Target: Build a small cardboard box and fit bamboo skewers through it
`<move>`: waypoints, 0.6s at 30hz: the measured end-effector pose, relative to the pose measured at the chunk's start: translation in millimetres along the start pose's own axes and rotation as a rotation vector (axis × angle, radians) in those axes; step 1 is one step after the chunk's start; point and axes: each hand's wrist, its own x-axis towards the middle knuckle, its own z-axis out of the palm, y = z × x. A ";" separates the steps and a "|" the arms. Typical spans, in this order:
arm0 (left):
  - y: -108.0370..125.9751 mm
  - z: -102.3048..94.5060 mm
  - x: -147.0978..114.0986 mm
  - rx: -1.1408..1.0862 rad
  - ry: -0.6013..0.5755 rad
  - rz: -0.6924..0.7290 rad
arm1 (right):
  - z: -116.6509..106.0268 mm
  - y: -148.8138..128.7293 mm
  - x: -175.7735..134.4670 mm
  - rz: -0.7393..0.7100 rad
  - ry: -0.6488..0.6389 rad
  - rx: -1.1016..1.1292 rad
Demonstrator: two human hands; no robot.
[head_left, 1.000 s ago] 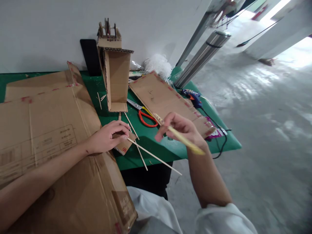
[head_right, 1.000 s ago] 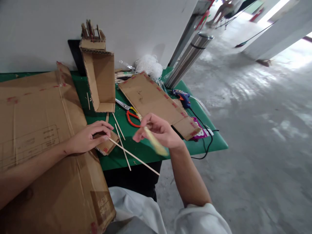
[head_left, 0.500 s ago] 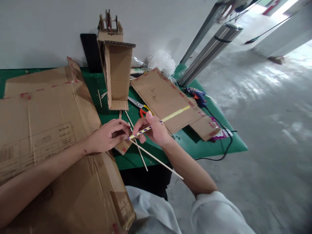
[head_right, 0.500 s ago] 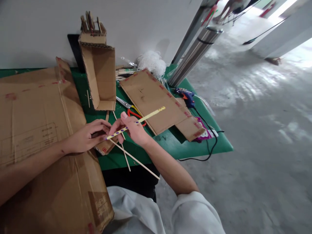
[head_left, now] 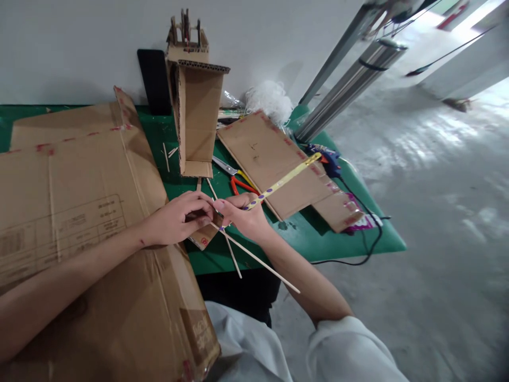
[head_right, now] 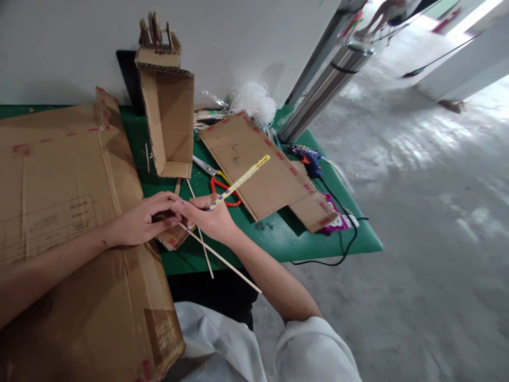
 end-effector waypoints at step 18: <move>0.2 1.3 0.4 0.055 0.011 0.024 | 2.2 7.2 1.3 -0.019 0.039 -0.030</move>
